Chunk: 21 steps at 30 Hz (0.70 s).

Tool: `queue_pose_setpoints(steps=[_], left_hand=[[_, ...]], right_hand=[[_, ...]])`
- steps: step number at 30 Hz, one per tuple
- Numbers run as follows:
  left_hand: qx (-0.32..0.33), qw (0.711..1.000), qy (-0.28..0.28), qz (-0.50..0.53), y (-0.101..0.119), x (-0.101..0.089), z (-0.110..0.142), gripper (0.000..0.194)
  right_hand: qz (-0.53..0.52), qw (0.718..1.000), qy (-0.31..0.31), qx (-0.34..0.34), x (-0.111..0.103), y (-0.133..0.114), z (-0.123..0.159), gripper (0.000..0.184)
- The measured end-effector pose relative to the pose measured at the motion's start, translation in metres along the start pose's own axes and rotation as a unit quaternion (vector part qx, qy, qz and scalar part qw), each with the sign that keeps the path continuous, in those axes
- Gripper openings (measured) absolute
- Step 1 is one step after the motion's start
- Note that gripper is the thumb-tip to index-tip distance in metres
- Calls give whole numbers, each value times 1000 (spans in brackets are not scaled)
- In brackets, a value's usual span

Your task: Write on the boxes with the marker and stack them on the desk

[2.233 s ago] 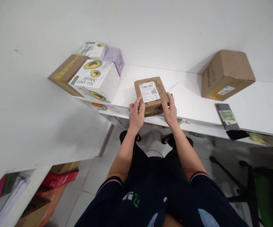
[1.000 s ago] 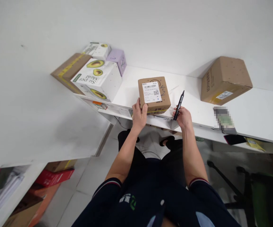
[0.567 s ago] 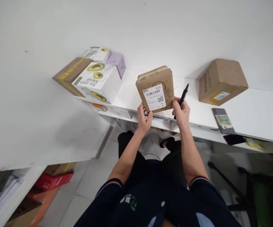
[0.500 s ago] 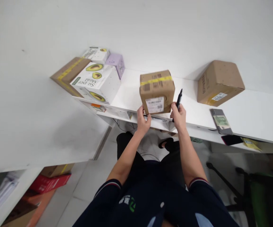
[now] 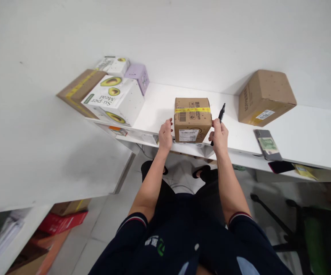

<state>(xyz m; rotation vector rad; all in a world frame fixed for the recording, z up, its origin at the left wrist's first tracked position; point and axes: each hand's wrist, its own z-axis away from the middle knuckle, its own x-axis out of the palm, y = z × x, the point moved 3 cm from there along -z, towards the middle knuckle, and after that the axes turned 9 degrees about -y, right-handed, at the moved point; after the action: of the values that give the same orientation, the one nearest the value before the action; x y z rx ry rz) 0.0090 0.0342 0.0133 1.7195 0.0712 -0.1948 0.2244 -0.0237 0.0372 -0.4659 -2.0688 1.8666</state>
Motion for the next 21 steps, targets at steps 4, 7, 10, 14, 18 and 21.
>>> queue_pose_setpoints(steps=[4,7,10,14,18,21], left_hand=[[58,998,-27,-17,17,1,3,61],[105,993,-48,37,8,2,17,60],[100,993,-56,35,-16,6,34,59],[63,997,-49,-21,-41,14,53,44],[50,995,-82,-10,-44,19,57,54],[71,995,-74,-19,-33,20,56,73]], right_hand=[[15,1000,-22,-8,0,-9,5,39],[-10,998,-60,-5,-4,-3,11,40],[-32,997,-62,14,-10,19,17,39],[-94,993,-10,64,-14,57,26,35],[-109,991,-5,82,-11,76,30,28],[-81,994,-21,75,-11,73,27,29]])
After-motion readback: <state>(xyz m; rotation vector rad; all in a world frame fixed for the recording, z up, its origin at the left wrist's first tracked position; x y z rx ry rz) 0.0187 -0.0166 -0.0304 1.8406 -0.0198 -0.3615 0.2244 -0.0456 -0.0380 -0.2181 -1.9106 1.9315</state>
